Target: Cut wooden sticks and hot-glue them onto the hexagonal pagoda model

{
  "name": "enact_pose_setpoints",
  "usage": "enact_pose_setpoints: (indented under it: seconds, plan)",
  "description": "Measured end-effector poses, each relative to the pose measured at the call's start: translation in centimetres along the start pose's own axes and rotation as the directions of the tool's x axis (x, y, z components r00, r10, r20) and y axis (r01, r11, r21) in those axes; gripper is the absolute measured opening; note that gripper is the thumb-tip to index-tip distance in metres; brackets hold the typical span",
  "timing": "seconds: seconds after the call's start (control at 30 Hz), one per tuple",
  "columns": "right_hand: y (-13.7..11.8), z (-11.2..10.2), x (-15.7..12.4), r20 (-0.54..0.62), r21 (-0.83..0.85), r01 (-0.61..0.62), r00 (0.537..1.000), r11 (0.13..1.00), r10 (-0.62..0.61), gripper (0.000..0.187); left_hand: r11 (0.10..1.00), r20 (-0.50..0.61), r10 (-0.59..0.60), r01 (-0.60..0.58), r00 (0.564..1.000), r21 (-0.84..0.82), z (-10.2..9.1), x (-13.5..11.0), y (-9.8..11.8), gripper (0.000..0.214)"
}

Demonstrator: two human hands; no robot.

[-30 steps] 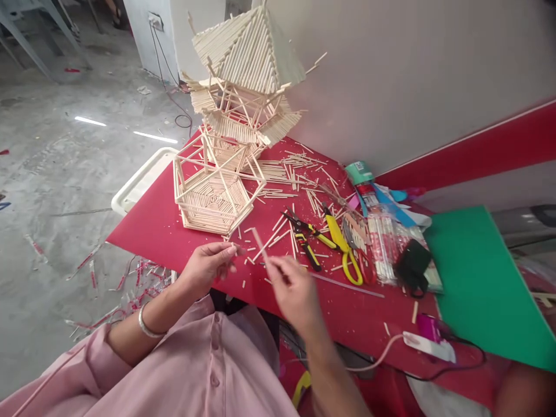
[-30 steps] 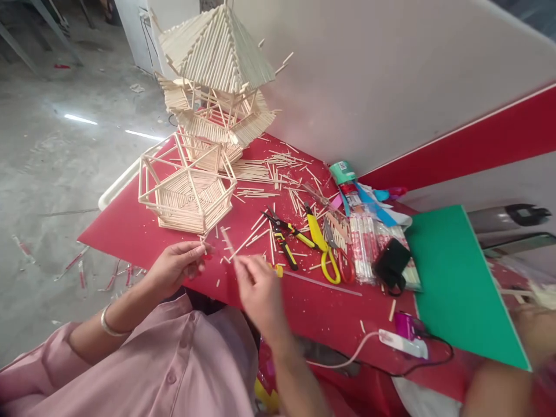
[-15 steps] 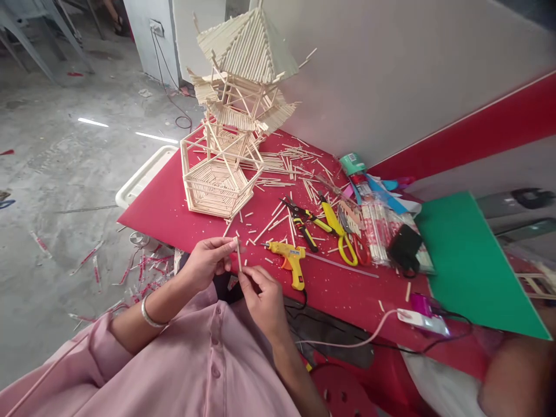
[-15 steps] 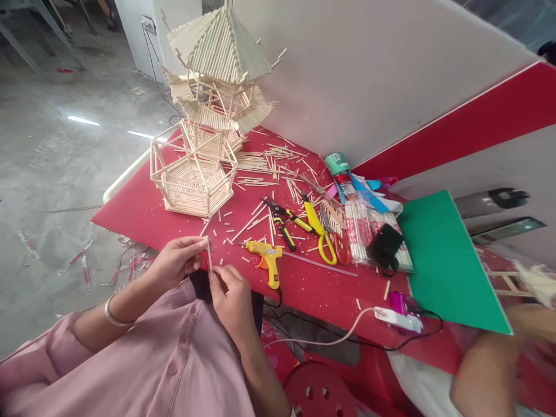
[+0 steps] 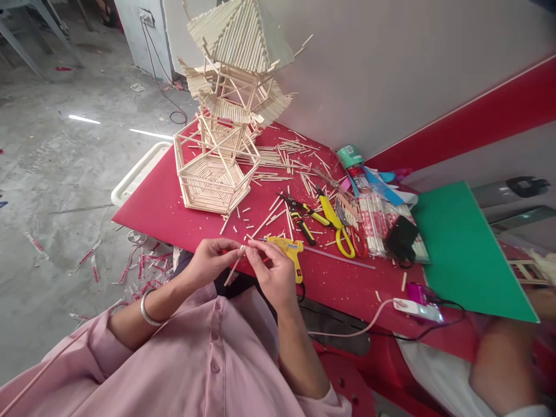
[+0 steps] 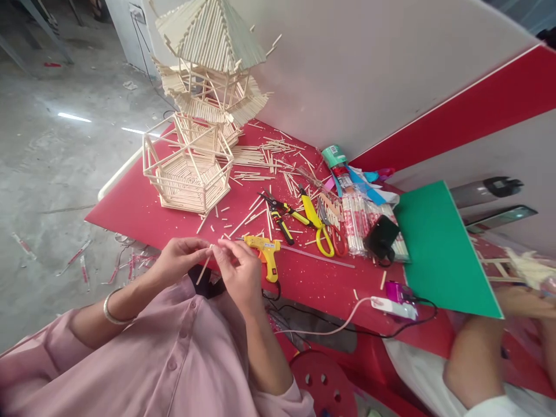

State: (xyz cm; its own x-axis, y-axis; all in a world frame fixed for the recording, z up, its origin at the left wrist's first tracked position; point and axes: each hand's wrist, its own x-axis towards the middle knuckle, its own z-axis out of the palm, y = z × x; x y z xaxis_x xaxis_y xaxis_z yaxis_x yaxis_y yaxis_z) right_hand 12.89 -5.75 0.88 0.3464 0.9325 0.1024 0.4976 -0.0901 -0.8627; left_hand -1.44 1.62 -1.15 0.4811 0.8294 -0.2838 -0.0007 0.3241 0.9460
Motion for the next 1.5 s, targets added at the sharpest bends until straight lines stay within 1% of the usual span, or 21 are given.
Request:
enact_pose_setpoints:
  seconds: [0.07, 0.13, 0.27, 0.33, 0.37, 0.43, 0.53, 0.63, 0.73, 0.8, 0.87, 0.9, 0.97, 1.0, 1.07, 1.13, 1.17, 1.23, 1.33, 1.4, 1.5]
  plan:
    - [-0.3, 0.3, 0.7, 0.049, -0.029, 0.038, 0.998, 0.999, -0.036, 0.019, 0.98, -0.026, 0.109, -0.103, 0.994, 0.173, -0.1, -0.3, 0.0, 0.029]
    - [-0.2, 1.0, 0.8, 0.069, -0.066, 0.061, 0.996, 0.996, -0.056, 0.022, 0.969, -0.046, 0.139, -0.127, 0.989, 0.211, -0.4, -0.6, -0.4, 0.027]
    - [1.2, 3.0, 0.4, 0.025, -0.065, -0.006, 1.0, 0.998, 0.008, 0.025, 0.997, -0.008, -0.069, 0.069, 0.998, 0.026, -1.0, -1.9, -2.5, 0.042]
    - [2.0, 4.1, 0.2, 0.013, -0.071, -0.056, 0.998, 0.996, 0.058, 0.025, 0.989, -0.078, -0.141, 0.143, 0.987, 0.034, -1.3, -2.6, -3.9, 0.046]
    - [2.3, 4.7, 0.2, 0.007, -0.093, -0.074, 0.997, 0.993, 0.075, 0.025, 0.988, -0.14, -0.121, 0.133, 0.983, 0.08, -1.5, -2.9, -4.6, 0.045]
    - [2.7, 5.5, 0.4, -0.005, -0.174, -0.092, 0.996, 0.98, 0.092, 0.026, 0.965, -0.245, 0.047, 0.019, 0.968, 0.262, -1.9, -3.3, -5.7, 0.037]
    - [2.6, 6.3, 0.9, -0.001, -0.311, -0.085, 0.996, 0.947, 0.089, 0.028, 0.814, -0.208, 0.321, -0.157, 0.924, 0.56, -2.5, -3.2, -6.5, 0.026]
    - [2.4, 6.6, 1.2, 0.015, -0.366, -0.068, 0.997, 0.928, 0.079, 0.029, 0.683, -0.13, 0.416, -0.215, 0.9, 0.698, -2.9, -2.9, -6.6, 0.029]
    - [2.1, 6.4, 1.0, 0.064, -0.35, -0.041, 0.996, 0.936, 0.067, 0.029, 0.636, -0.114, 0.437, -0.217, 0.892, 0.741, -3.1, -2.6, -6.7, 0.03]
    - [1.9, 5.6, 1.0, 0.133, -0.323, 0.003, 0.99, 0.946, 0.043, 0.03, 0.634, -0.118, 0.446, -0.22, 0.887, 0.742, -3.2, -2.6, -6.9, 0.028]
    - [1.9, 3.6, 1.6, 0.171, -0.301, 0.038, 0.985, 0.953, 0.015, 0.04, 0.629, -0.12, 0.457, -0.225, 0.881, 0.744, -3.2, -2.5, -7.0, 0.027]
    - [2.1, 2.2, 2.3, 0.153, -0.304, 0.04, 0.988, 0.952, 0.007, 0.046, 0.622, -0.119, 0.464, -0.227, 0.878, 0.749, -3.2, -2.5, -7.0, 0.026]
    - [2.9, -1.3, 4.5, 0.024, -0.381, 0.003, 1.0, 0.924, 0.006, 0.048, 0.609, -0.116, 0.483, -0.238, 0.868, 0.757, -3.2, -2.4, -7.1, 0.026]
    - [3.5, -3.3, 5.9, -0.033, -0.461, -0.018, 0.999, 0.887, 0.003, 0.046, 0.603, -0.111, 0.492, -0.246, 0.863, 0.759, -3.2, -2.4, -7.1, 0.027]
    - [5.0, -6.9, 8.8, -0.009, -0.683, -0.042, 0.999, 0.73, 0.049, 0.059, 0.598, -0.105, 0.506, -0.261, 0.856, 0.758, -3.2, -2.4, -6.9, 0.026]
    - [6.6, -9.5, 11.3, 0.06, -0.836, -0.092, 0.965, 0.541, 0.256, 0.082, 0.599, -0.112, 0.504, -0.254, 0.856, 0.759, -3.1, -2.4, -6.8, 0.026]
    - [7.4, -10.2, 12.2, 0.095, -0.876, -0.089, 0.932, 0.473, 0.35, 0.088, 0.602, -0.12, 0.498, -0.243, 0.859, 0.761, -3.1, -2.4, -6.7, 0.026]
    - [8.5, -11.0, 13.3, 0.135, -0.92, -0.042, 0.9, 0.39, 0.415, 0.092, 0.608, -0.135, 0.486, -0.223, 0.863, 0.762, -2.9, -2.5, -6.6, 0.025]
    - [9.2, -11.0, 13.5, 0.153, -0.945, 0.028, 0.92, 0.327, 0.362, 0.087, 0.603, -0.144, 0.485, -0.211, 0.862, 0.769, -2.7, -2.5, -6.9, 0.026]
    - [9.3, -11.2, 13.3, 0.161, -0.942, 0.05, 0.935, 0.333, 0.316, 0.085, 0.579, -0.138, 0.518, -0.227, 0.844, 0.783, -2.6, -2.5, -7.4, 0.027]
    - [8.5, -12.1, 12.9, 0.126, -0.889, 0.025, 0.973, 0.458, 0.193, 0.083, 0.497, -0.106, 0.629, -0.294, 0.77, 0.816, -2.6, -2.5, -8.1, 0.026]
